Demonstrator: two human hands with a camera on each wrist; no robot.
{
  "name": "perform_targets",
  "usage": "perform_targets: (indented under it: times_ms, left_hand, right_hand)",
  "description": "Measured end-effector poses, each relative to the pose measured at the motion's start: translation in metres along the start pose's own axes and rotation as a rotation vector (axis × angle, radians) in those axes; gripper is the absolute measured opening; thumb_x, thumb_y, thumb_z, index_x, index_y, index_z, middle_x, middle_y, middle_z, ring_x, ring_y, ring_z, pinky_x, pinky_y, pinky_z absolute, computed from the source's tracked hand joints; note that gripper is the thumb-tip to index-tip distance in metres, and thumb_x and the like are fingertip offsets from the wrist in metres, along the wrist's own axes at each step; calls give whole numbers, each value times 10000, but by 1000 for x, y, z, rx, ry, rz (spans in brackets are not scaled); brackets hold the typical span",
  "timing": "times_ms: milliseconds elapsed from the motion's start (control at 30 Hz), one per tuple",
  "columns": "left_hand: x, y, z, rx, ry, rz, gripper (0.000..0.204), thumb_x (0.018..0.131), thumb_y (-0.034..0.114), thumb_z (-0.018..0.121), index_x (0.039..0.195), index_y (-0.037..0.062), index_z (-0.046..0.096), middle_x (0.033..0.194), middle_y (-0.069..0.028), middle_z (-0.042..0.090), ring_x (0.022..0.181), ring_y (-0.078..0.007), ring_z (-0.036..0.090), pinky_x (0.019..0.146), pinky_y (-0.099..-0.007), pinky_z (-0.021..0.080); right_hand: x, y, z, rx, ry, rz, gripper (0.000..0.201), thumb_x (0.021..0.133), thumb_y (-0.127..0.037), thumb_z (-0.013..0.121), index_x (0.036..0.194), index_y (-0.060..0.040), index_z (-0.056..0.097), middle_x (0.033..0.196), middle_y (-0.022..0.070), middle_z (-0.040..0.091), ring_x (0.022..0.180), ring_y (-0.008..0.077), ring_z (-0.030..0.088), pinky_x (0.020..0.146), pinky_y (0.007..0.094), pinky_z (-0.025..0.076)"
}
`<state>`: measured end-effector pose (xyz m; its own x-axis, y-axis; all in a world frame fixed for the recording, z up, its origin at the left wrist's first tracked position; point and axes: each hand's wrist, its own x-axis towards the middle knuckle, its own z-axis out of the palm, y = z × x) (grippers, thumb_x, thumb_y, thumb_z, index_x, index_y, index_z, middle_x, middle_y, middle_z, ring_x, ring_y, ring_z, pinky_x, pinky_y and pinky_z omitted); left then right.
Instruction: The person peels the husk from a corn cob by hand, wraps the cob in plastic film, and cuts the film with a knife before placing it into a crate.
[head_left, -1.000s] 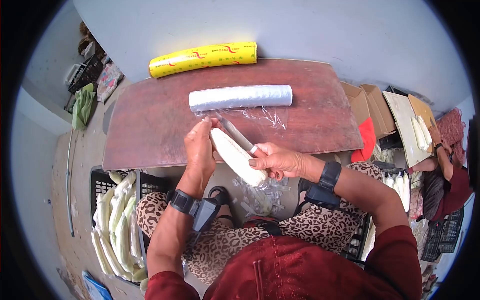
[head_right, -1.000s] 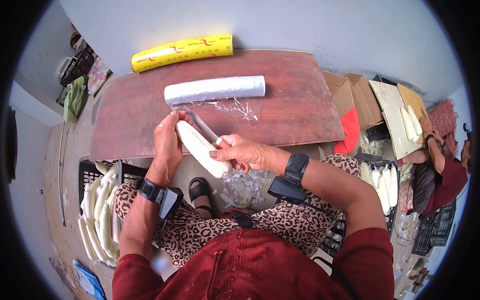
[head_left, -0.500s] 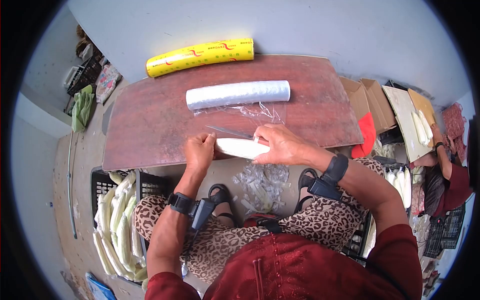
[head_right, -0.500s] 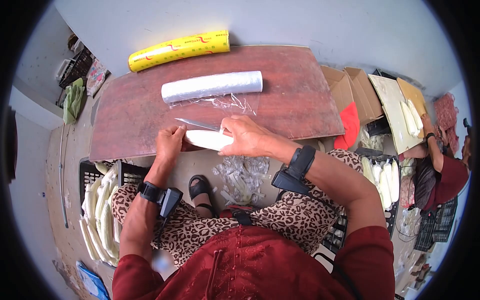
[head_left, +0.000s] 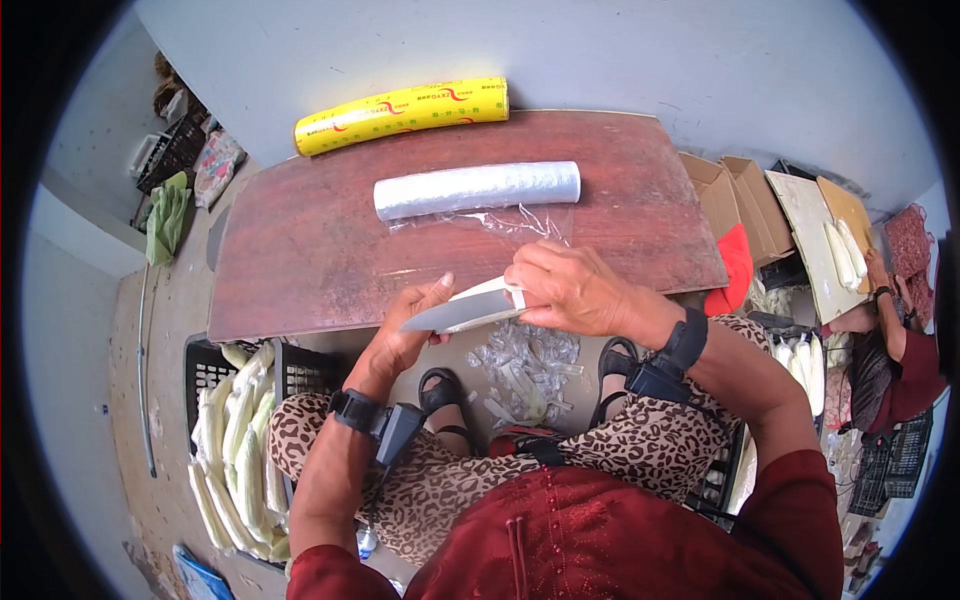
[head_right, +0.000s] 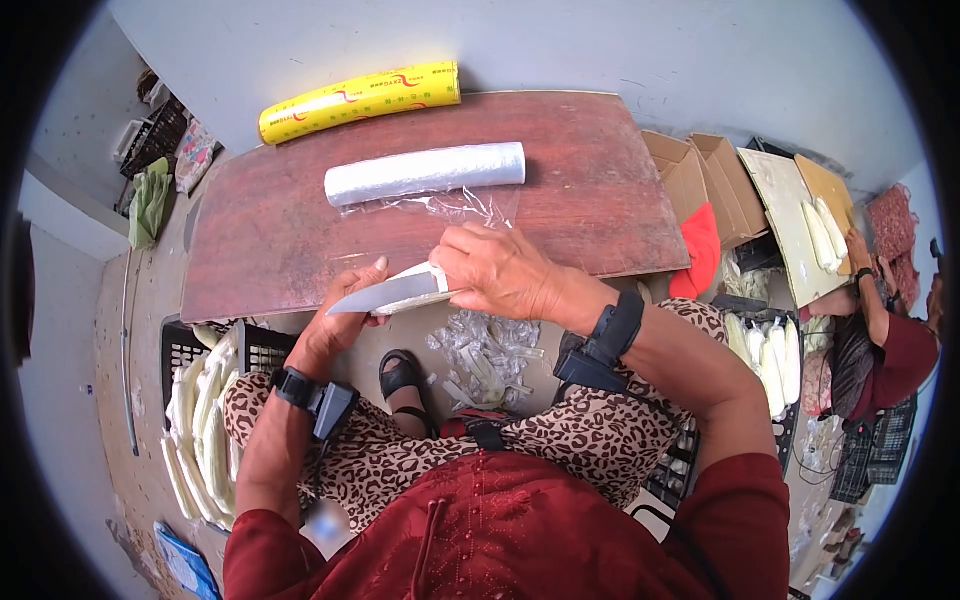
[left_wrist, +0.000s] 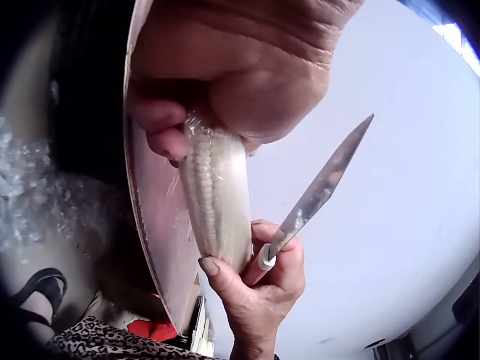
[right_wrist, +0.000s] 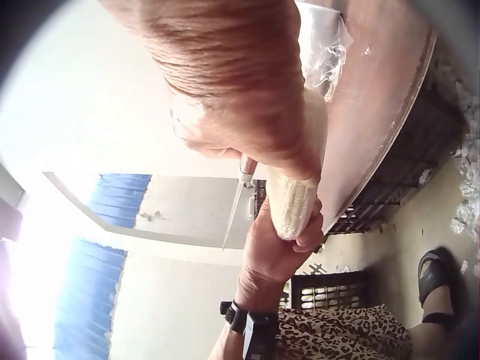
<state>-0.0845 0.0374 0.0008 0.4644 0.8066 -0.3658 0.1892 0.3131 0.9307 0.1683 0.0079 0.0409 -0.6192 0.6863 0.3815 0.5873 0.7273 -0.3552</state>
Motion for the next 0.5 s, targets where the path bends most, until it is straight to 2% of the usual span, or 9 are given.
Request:
perform_targets:
  times_ms: [167,367,400,467,500]
  left_hand:
    - [-5,9,-1,-62,-353,-72,559,968,532,478,943,7,669,717,-34,637,569,-88,577,486,-203,446]
    - [-18,15,10,-18,-483,-196,564,954,543,488,1032,5,639,827,-81,674,658,-114,632,573,-225,498]
    - [-20,16,13,-13,-522,-154,570,936,541,525,1071,-4,626,863,-86,672,724,-120,642,609,-231,515]
    - [-16,16,13,-47,-657,-205,574,937,519,549,1207,15,602,984,-64,667,848,-93,607,703,-225,508]
    - [-18,17,17,-115,-643,-169,570,938,504,554,1233,17,578,987,-65,663,838,-95,610,697,-226,510]
  right_hand:
    - [-3,-9,-4,-36,-3,-73,419,659,-144,779,1002,-83,548,922,53,519,888,250,576,672,364,537]
    - [-10,-25,-4,-14,-1,-198,374,673,-156,767,961,-91,538,894,38,518,879,229,580,596,346,538]
    - [-11,-29,-3,-2,4,-215,361,677,-155,762,952,-92,537,891,37,520,877,227,581,587,346,537]
    - [-12,-34,0,43,7,-241,332,696,-161,755,939,-74,546,935,45,551,886,232,592,587,341,538]
    - [-12,-36,3,66,11,-242,332,696,-165,758,933,-68,547,949,49,557,894,235,596,594,338,540]
